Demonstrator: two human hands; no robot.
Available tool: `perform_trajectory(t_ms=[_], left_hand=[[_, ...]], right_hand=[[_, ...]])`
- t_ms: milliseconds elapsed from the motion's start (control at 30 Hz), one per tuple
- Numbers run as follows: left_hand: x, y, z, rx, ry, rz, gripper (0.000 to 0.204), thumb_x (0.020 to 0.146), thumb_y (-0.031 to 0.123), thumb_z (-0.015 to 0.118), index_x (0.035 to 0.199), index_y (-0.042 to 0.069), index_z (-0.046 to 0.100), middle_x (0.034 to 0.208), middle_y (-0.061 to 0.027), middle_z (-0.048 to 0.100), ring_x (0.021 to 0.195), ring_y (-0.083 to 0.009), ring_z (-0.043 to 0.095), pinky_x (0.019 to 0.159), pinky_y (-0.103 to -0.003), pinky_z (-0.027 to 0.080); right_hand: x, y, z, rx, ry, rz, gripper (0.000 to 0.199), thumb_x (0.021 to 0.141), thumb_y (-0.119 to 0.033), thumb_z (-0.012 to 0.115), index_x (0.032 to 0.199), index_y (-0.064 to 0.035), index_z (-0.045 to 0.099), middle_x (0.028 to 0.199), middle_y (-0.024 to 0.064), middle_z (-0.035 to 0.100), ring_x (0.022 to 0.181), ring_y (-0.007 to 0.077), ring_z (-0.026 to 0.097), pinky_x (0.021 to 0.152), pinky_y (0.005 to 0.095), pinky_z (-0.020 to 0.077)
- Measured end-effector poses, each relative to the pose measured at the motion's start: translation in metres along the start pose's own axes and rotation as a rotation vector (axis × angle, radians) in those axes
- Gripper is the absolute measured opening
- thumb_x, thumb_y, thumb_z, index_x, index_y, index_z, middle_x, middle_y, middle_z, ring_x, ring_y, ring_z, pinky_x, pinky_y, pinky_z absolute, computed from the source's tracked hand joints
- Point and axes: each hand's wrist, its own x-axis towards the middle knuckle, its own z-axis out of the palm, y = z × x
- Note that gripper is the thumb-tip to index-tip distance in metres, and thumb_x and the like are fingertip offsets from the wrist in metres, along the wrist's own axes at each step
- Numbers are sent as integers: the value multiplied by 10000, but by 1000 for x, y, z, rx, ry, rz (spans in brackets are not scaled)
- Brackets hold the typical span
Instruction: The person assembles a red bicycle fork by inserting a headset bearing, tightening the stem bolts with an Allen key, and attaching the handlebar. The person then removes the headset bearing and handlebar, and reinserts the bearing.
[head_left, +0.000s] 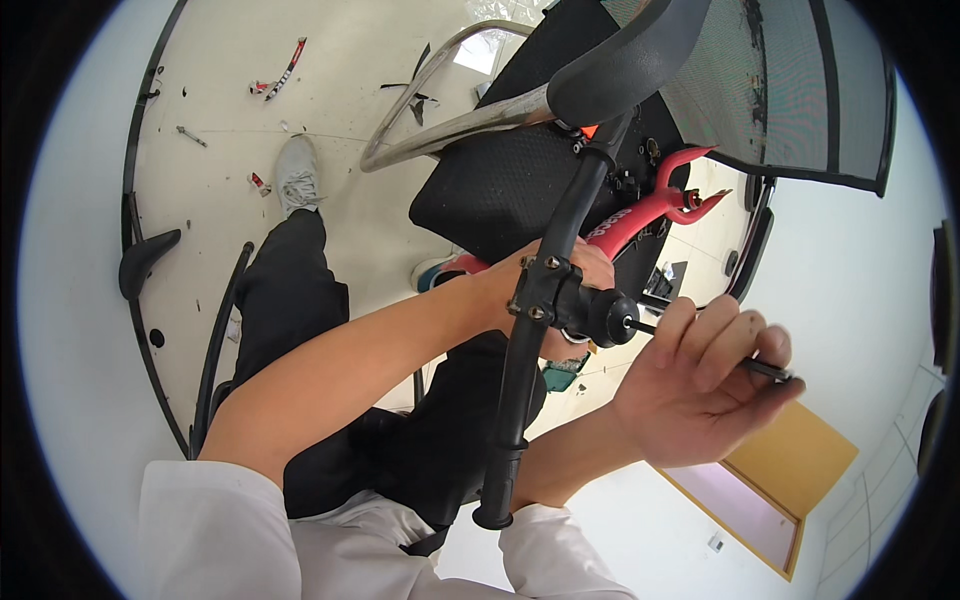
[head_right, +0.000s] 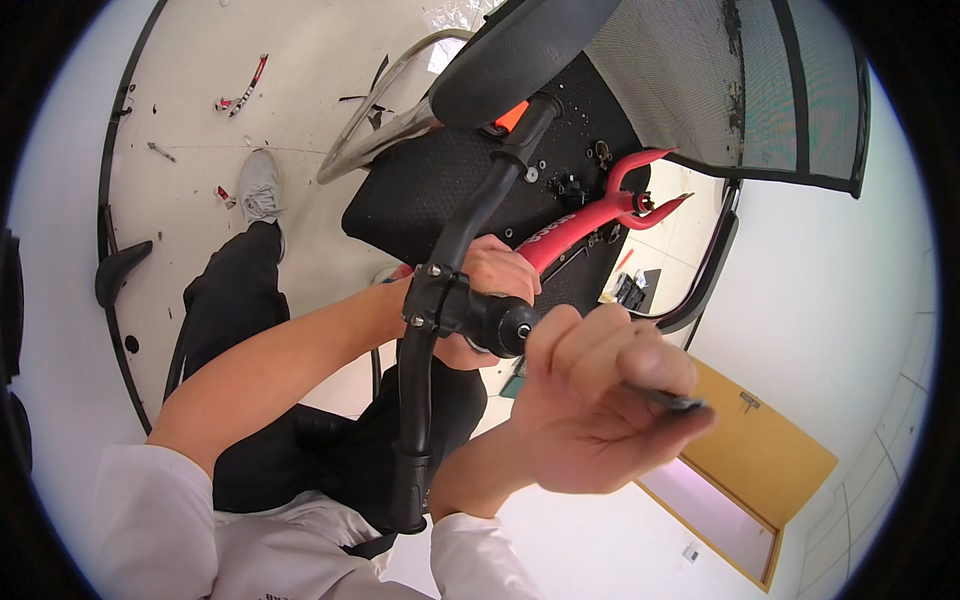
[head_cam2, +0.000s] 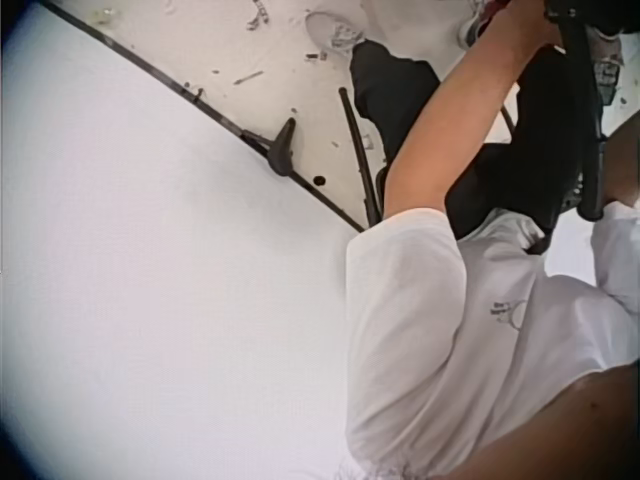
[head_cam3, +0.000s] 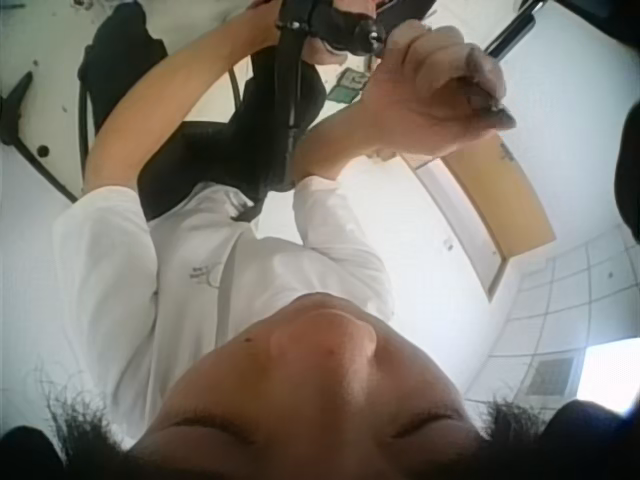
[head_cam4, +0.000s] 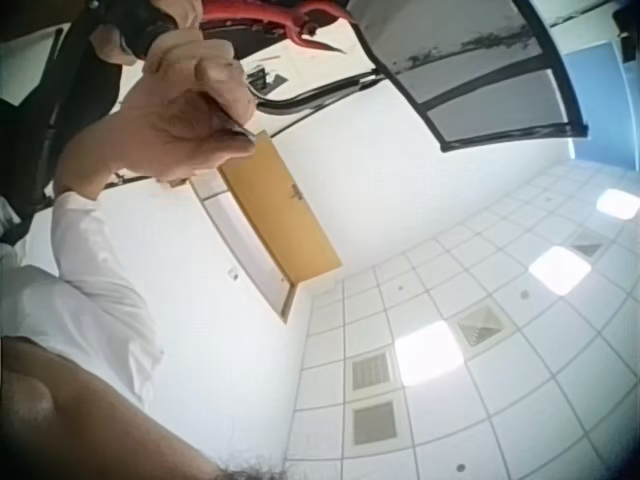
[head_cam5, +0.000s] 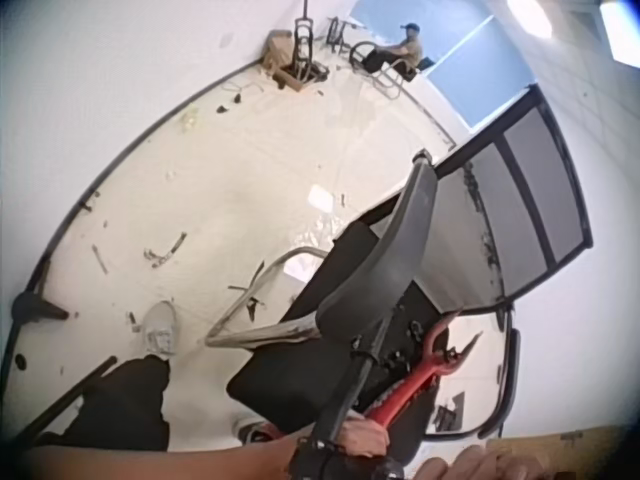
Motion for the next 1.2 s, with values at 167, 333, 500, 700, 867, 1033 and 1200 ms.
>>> perform_trajectory(t_ms=[167, 333, 500, 700, 867, 1033, 1200], left_hand=[[-1, -3, 4, -33, 37, 29, 285, 546, 167, 758, 792, 91, 636, 867, -30, 665, 1010, -215, 657, 902, -378, 439], [-1, -3, 6, 1, 20, 50, 293, 532, 155, 763, 787, 86, 638, 869, -30, 667, 1002, -216, 660, 905, -370, 437], [0, -3, 3, -25, 4, 33, 293, 534, 160, 760, 792, 87, 642, 875, -30, 668, 1006, -214, 659, 908, -372, 435], [0, -2, 3, -19, 6, 33, 301, 545, 177, 764, 804, 86, 643, 893, -32, 671, 1012, -213, 656, 906, -376, 434], [-2, -3, 6, -19, 40, 21, 297, 563, 188, 774, 808, 90, 640, 899, -33, 669, 1011, -217, 656, 898, -381, 439], [-2, -4, 7, -41, 70, 30, 299, 571, 192, 780, 815, 93, 639, 905, -38, 668, 1008, -218, 656, 903, -381, 439], [-1, -2, 2, -3, 21, 11, 299, 564, 185, 772, 815, 91, 640, 910, -44, 669, 1010, -218, 655, 911, -380, 433]], right_hand=[[-14, 9, -8, 225, 191, -64, 373, 1069, -423, 322, 1133, -88, 473, 564, -2, 335, 506, 100, 204, 503, 277, 248], [-8, 18, 24, -480, 655, -236, 470, 1052, -496, 320, 1227, -71, 422, 572, 2, 292, 443, 73, 157, 385, 239, 171], [-3, 16, 19, -457, 533, -214, 383, 1065, -403, 372, 1187, -57, 480, 630, -8, 315, 444, 54, 169, 382, 228, 153], [-2, 4, -10, 92, 178, -110, 386, 1042, -454, 404, 1091, -73, 441, 646, -8, 290, 545, 97, 270, 469, 259, 275], [0, 0, -13, -114, -104, -185, 552, 979, -614, 417, 1033, -67, 462, 704, 17, 343, 580, 142, 291, 485, 275, 272], [-1, 3, 17, -160, 355, -178, 522, 1023, -555, 349, 1055, -56, 501, 636, 9, 348, 554, 138, 307, 459, 281, 286], [-2, -1, -13, 415, 79, -2, 506, 1047, -506, 321, 1291, -95, 487, 549, -17, 310, 454, 123, 255, 416, 275, 289]])
